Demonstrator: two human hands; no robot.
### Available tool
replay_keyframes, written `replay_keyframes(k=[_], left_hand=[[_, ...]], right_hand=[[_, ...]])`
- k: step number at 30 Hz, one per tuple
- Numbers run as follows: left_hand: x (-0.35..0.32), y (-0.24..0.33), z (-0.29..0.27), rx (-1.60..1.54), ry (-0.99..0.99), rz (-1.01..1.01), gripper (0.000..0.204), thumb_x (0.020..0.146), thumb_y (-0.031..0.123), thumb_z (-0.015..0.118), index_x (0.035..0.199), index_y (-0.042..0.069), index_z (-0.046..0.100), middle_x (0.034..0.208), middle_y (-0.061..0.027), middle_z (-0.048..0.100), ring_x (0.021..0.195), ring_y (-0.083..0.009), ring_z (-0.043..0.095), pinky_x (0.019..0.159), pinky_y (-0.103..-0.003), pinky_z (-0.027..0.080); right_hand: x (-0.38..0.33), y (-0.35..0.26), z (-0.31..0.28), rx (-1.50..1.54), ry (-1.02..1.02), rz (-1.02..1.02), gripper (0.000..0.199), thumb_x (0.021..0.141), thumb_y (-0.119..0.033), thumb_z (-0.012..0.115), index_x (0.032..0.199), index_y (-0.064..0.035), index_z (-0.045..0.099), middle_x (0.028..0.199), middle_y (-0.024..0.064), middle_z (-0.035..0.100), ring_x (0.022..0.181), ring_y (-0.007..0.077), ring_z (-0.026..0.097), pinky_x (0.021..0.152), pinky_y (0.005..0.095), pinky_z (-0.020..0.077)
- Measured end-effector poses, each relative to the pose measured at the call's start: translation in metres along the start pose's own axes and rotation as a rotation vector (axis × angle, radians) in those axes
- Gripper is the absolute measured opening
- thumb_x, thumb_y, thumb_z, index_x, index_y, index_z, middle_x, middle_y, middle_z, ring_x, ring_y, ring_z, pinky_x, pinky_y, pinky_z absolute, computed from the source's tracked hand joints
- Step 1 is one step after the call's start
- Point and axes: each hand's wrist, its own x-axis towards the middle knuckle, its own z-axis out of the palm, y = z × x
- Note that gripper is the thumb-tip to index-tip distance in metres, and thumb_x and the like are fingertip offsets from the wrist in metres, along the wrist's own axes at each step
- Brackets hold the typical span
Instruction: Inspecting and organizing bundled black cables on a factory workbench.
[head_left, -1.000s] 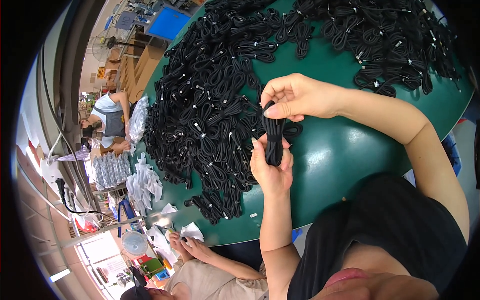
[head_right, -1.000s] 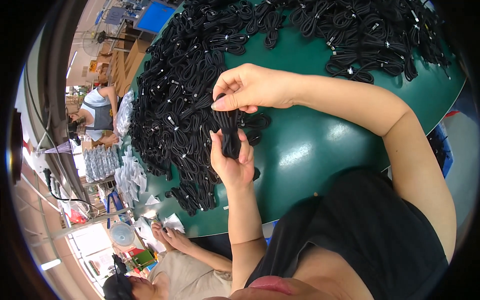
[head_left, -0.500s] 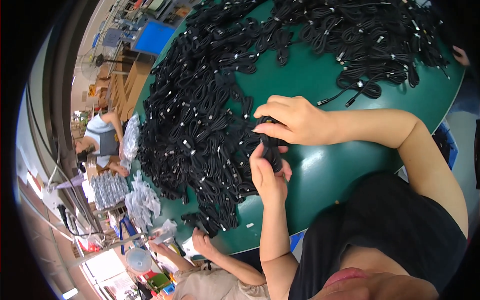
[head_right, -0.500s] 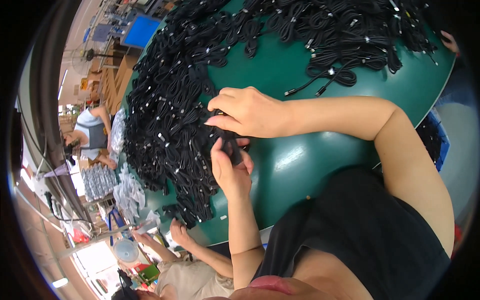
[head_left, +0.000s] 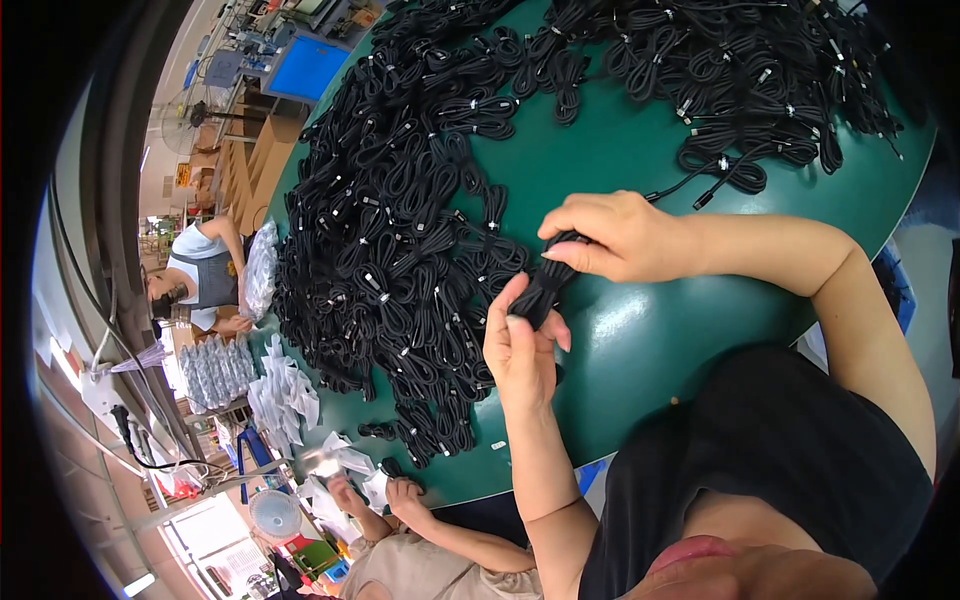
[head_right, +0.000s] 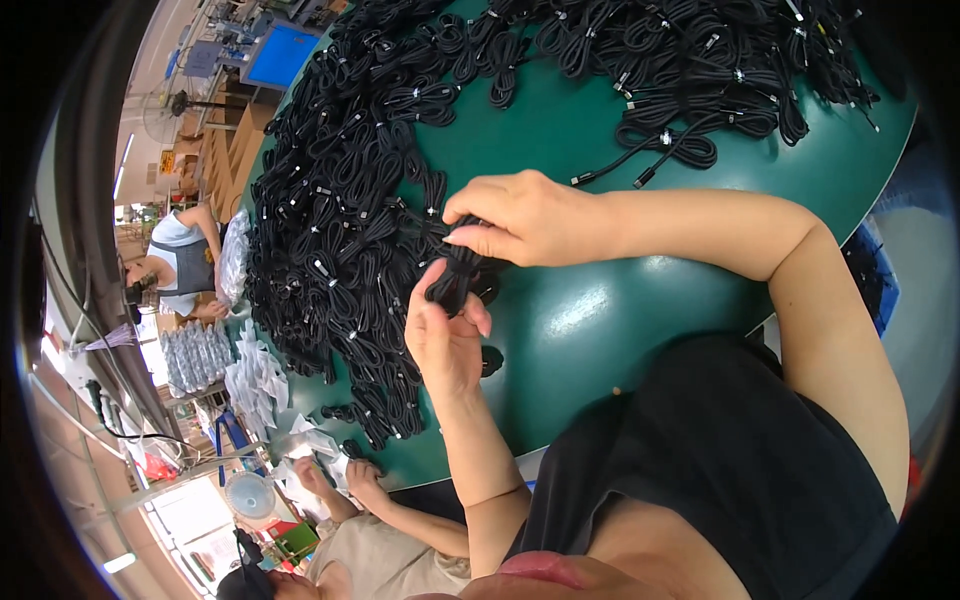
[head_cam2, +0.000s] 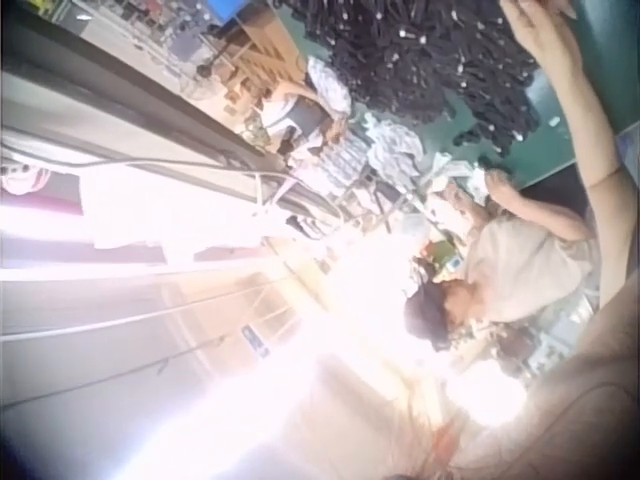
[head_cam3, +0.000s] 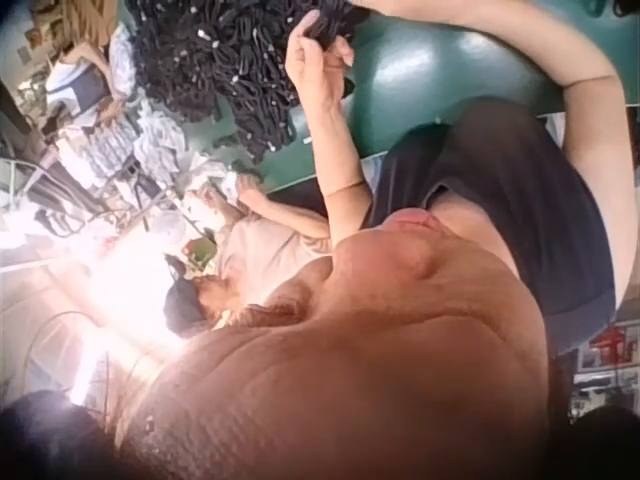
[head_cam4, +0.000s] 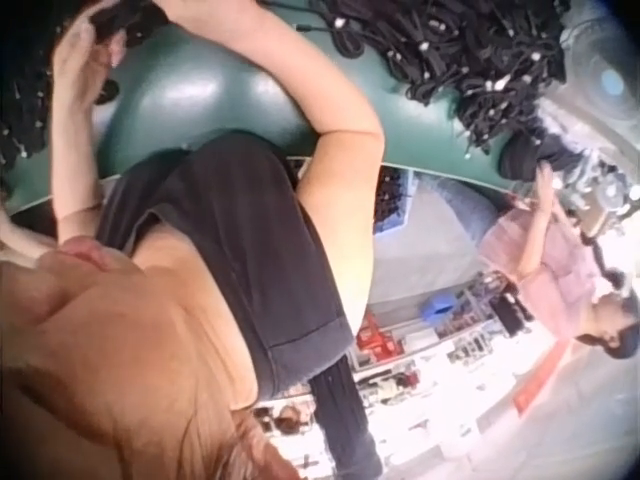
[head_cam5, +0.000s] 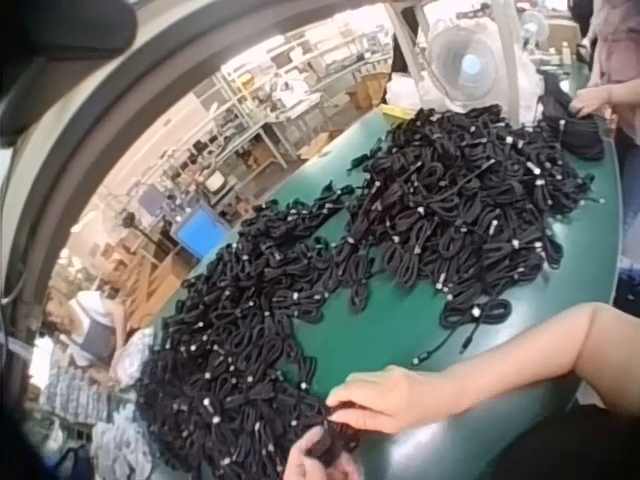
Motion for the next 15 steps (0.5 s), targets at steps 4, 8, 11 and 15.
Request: replay_keyframes(k=[4, 8, 11, 15], left_hand=[[-0.005, -0.004, -0.015, 0.092, 0.005, -0.079, 0.031, 0.092, 0.022, 0.048, 0.110, -0.003, 0.049, 0.086, -0.0185, 0.060, 0.050, -0.0130, 0.050, 0.042, -0.022, 0.040], [0.017, 0.033, -0.044, -0.551, 0.131, 0.215, 0.050, 0.089, 0.030, 0.052, 0.118, -0.008, 0.039, 0.102, -0.0278, 0.056, 0.066, -0.0201, 0.058, 0.060, -0.026, 0.053], [0.022, 0.052, -0.054, -0.758, 0.067, 0.181, 0.074, 0.088, 0.035, 0.052, 0.124, -0.020, 0.019, 0.128, -0.0352, 0.033, 0.082, -0.0276, 0.059, 0.076, -0.033, 0.053], [0.019, 0.023, -0.039, -0.213, 0.034, 0.081, 0.045, 0.089, 0.020, 0.052, 0.121, -0.009, 0.040, 0.111, -0.0239, 0.054, 0.081, -0.0236, 0.059, 0.071, -0.030, 0.051]], right_hand=[[0.013, -0.006, -0.011, 0.234, -0.261, 0.281, 0.019, 0.083, -0.021, 0.062, 0.092, -0.0039, 0.059, 0.071, 0.0078, 0.058, 0.052, 0.0173, 0.057, 0.048, 0.0270, 0.0460], [0.044, 0.070, -0.033, -0.867, -0.081, 0.084, 0.016, 0.079, -0.020, 0.060, 0.085, -0.0062, 0.064, 0.111, 0.0102, 0.056, 0.107, 0.0248, 0.051, 0.078, 0.0352, 0.0451], [0.058, 0.119, -0.053, -1.274, -0.300, 0.033, 0.027, 0.073, -0.013, 0.060, 0.099, -0.0061, 0.062, 0.125, 0.0102, 0.047, 0.125, 0.0278, 0.033, 0.097, 0.0445, 0.0317], [0.071, 0.101, -0.048, -1.148, -0.460, 0.079, 0.030, 0.072, -0.008, 0.057, 0.102, -0.0042, 0.058, 0.118, 0.0109, 0.052, 0.125, 0.0285, 0.035, 0.100, 0.0481, 0.0278]])
